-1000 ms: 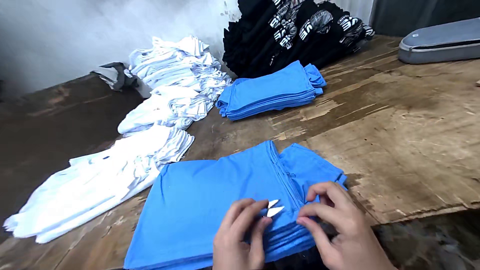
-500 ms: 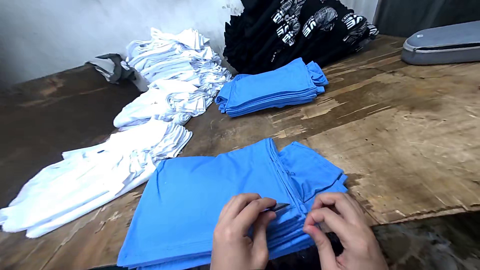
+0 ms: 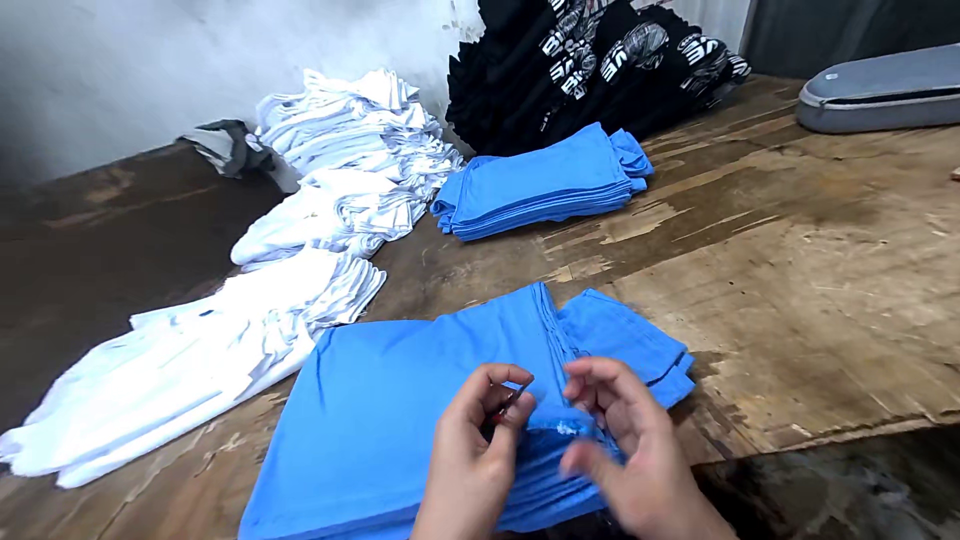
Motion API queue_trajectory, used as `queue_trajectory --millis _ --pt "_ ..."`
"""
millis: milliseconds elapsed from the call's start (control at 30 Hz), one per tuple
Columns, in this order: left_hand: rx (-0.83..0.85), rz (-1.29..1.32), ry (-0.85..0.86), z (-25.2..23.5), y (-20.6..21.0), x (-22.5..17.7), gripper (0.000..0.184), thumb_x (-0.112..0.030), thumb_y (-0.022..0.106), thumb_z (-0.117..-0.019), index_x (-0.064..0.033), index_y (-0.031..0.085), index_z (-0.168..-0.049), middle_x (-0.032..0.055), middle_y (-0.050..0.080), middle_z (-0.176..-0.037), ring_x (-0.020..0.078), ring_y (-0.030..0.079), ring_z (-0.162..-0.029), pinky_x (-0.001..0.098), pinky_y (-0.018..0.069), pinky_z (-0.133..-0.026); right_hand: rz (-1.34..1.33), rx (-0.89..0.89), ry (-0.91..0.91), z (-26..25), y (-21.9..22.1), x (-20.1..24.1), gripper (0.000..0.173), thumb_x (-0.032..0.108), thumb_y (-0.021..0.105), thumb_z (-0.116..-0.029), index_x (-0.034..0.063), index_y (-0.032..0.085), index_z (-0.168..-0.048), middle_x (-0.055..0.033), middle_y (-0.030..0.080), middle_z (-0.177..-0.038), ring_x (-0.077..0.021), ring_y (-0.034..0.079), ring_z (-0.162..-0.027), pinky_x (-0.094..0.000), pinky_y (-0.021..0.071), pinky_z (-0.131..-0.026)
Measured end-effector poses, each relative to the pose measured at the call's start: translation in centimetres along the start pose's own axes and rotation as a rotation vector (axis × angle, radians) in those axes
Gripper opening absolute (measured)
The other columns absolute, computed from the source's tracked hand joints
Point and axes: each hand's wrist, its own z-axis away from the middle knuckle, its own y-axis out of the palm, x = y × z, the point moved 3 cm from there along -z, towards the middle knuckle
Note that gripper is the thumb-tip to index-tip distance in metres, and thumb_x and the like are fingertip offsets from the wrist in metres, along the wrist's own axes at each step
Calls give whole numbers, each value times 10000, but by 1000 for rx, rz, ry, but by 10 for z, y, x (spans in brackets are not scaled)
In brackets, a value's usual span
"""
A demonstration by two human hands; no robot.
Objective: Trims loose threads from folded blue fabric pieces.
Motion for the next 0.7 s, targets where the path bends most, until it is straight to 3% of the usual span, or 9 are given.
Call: queue_trajectory --millis 33,67,100,167,233,300,367,433,700 --pt "5 20 -24 0 1 1 172 -121 615 -987 -68 663 -1144 -3 687 -783 76 619 -638 190 499 -552 166 9 -64 3 0 2 529 390 810 -884 21 668 -1237 -45 643 -1076 -54 621 -906 -199 563 -767" --pt "12 40 -49 0 1 1 191 -111 620 -982 -63 653 -1163 4 691 -778 81 621 -633 192 498 -553 380 -23 -154 9 -2 5 385 376 789 -903 100 736 -1165 -30 663 -1046 -45 629 -925 -188 554 -810" --pt "19 60 -74 1 2 1 218 -95 635 -968 -53 643 -1182 15 699 -780 90 628 -636 198 503 -559 580 -84 -262 16 -4 7 200 321 745 -937 188 775 -1083 7 698 -977 -61 630 -912 -243 501 -846" --pt "49 88 -90 5 0 -3 347 -72 706 -910 -24 625 -1243 31 723 -844 115 671 -694 228 555 -605 754 -181 -427 27 -14 9 104 247 702 -958 262 771 -1034 70 694 -895 -85 575 -857 -347 392 -913" --pt "90 67 3 11 -3 -5 483 -140 808 -859 4 637 -1287 41 717 -994 136 693 -837 262 604 -697 719 -220 -434 35 -21 11 82 250 731 -950 271 765 -1021 104 664 -895 -58 562 -876 -324 393 -948" --pt "57 -110 210 20 -9 -6 395 -298 847 -849 -90 755 -1173 9 709 -1050 101 685 -933 240 609 -764 654 -192 -407 45 -26 16 85 243 760 -937 258 758 -1020 106 653 -911 -49 564 -889 -303 395 -956" --pt "-14 -341 425 29 -15 -7 256 -346 828 -870 -241 776 -1097 -60 706 -1008 77 630 -959 285 495 -848 628 -144 -379 52 -29 23 83 216 738 -944 255 746 -1017 111 653 -945 -45 562 -927 -286 391 -968" --pt "-85 -514 555 40 -18 -8 196 -334 799 -900 -296 748 -1086 -99 684 -986 79 598 -970 338 424 -922 603 -133 -343 54 -30 27 39 222 736 -952 241 738 -987 104 650 -947 -41 573 -953 -268 409 -975" --pt "-212 -699 772 48 -2 -7 209 -237 736 -947 -263 708 -1152 -71 644 -1043 119 535 -959 342 357 -934 503 -53 -371 59 -20 40 68 186 746 -939 208 742 -1003 65 652 -942 -69 559 -936 -279 393 -975"
